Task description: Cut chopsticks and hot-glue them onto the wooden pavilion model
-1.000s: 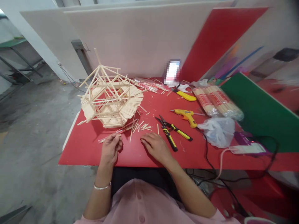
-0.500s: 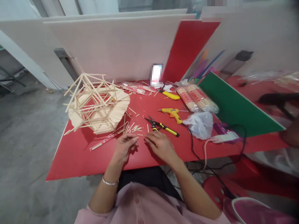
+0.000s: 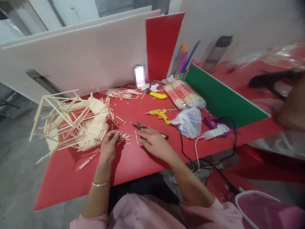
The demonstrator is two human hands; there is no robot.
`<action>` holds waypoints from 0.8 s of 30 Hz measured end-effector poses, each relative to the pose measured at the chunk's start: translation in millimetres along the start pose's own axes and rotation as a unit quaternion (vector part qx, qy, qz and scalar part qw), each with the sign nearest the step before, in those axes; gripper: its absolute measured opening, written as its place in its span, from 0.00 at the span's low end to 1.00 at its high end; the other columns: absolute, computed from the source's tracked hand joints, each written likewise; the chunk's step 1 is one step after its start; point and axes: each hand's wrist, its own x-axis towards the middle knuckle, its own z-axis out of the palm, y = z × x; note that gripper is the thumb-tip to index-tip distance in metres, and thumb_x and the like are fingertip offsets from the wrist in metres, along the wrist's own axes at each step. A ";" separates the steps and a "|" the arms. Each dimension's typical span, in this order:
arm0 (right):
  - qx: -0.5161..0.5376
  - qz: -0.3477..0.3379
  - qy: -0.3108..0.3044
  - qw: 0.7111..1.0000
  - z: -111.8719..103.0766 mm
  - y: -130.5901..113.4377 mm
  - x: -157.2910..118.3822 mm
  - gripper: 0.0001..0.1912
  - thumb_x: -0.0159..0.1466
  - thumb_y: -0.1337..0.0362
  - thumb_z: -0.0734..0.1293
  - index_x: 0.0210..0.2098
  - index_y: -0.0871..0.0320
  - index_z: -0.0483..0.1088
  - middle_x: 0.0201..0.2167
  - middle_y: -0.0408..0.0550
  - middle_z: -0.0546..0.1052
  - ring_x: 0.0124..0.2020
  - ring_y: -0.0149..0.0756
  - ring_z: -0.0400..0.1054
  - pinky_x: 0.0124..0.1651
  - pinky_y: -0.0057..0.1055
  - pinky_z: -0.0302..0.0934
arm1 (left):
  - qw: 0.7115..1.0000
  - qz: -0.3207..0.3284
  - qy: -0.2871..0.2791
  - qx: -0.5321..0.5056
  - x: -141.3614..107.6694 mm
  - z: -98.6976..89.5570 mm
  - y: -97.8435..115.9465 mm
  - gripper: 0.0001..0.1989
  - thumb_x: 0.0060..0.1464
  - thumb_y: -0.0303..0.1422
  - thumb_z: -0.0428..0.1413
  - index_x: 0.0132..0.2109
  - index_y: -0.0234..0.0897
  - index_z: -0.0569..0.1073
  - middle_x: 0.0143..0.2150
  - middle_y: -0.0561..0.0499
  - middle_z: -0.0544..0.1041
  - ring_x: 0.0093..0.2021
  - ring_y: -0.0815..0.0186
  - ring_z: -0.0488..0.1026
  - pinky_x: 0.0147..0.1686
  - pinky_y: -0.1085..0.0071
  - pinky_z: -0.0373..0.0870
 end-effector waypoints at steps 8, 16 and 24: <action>0.080 -0.063 -0.058 0.993 54.1 -26.7 -11.1 0.10 0.66 0.68 0.65 0.45 0.56 0.76 0.43 0.48 0.80 0.48 0.36 0.71 0.54 0.35 0.62 | 0.881 0.236 0.263 0.314 -37.2 -63.2 -16.5 0.09 0.55 0.39 0.58 0.37 0.37 0.76 0.38 0.49 0.74 0.41 0.63 0.72 0.46 0.65 0.69; 0.110 -0.035 -0.069 0.991 74.2 -53.5 34.0 0.16 0.66 0.64 0.65 0.52 0.57 0.72 0.53 0.54 0.76 0.54 0.40 0.69 0.57 0.38 0.62 | 0.863 0.245 0.271 0.350 -26.8 -67.8 -17.8 0.06 0.54 0.36 0.57 0.36 0.39 0.78 0.48 0.45 0.73 0.55 0.57 0.70 0.55 0.60 0.66; 0.064 0.031 -0.090 0.993 87.4 -40.2 125.6 0.17 0.61 0.72 0.62 0.46 0.54 0.75 0.45 0.50 0.80 0.48 0.41 0.73 0.51 0.36 0.65 | 0.892 0.227 0.234 0.313 -11.9 -96.3 -21.5 0.07 0.53 0.34 0.57 0.36 0.38 0.78 0.40 0.47 0.78 0.48 0.59 0.74 0.54 0.59 0.67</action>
